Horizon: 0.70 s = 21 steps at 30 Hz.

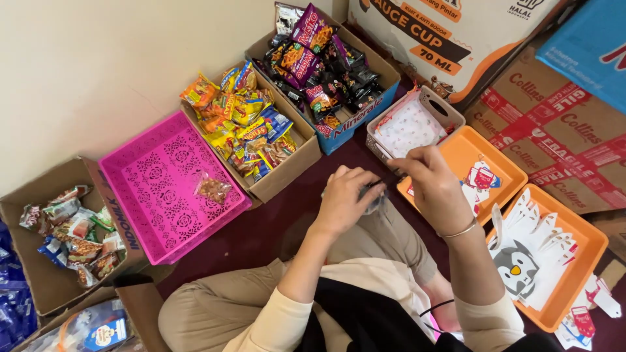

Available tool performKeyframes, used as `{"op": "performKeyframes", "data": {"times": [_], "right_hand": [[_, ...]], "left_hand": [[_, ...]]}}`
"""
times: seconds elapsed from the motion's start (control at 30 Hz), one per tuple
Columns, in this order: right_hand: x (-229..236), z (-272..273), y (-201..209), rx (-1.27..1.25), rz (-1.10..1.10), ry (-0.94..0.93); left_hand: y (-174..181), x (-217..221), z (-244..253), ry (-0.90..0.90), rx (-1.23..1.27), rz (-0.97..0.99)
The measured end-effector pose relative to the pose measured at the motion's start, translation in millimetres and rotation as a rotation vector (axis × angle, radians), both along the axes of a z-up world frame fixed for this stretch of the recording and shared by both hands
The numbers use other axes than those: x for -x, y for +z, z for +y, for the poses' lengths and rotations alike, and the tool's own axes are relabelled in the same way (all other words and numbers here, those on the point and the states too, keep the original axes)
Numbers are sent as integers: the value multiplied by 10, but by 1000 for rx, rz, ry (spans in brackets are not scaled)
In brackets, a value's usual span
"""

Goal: Packing various snack items and small toys into small plastic gift bags from several storage boxes while sitting on the floor.

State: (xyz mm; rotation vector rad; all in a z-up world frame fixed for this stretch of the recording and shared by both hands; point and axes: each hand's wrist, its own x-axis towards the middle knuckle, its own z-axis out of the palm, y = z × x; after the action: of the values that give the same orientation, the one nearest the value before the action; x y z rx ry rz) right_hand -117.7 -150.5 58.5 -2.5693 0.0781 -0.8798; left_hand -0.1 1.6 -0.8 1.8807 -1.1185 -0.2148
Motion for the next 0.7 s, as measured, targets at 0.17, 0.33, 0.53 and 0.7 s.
{"op": "performKeyframes", "data": {"times": [0.17,0.33,0.53,0.7], "right_hand": [[31,12,-61,184,113,-142],[52,-172,-110,141,172,-225],[45,-319,-187,180,327,-275],[-74,-107,-32,112,463,9]], "left_hand": [[-3,1,108,63,-68,-120],[-252,-154,259,158,-225,-389],[-34,-192,415,106,-286,122],[-112,-151,262,149,-115,406]]}}
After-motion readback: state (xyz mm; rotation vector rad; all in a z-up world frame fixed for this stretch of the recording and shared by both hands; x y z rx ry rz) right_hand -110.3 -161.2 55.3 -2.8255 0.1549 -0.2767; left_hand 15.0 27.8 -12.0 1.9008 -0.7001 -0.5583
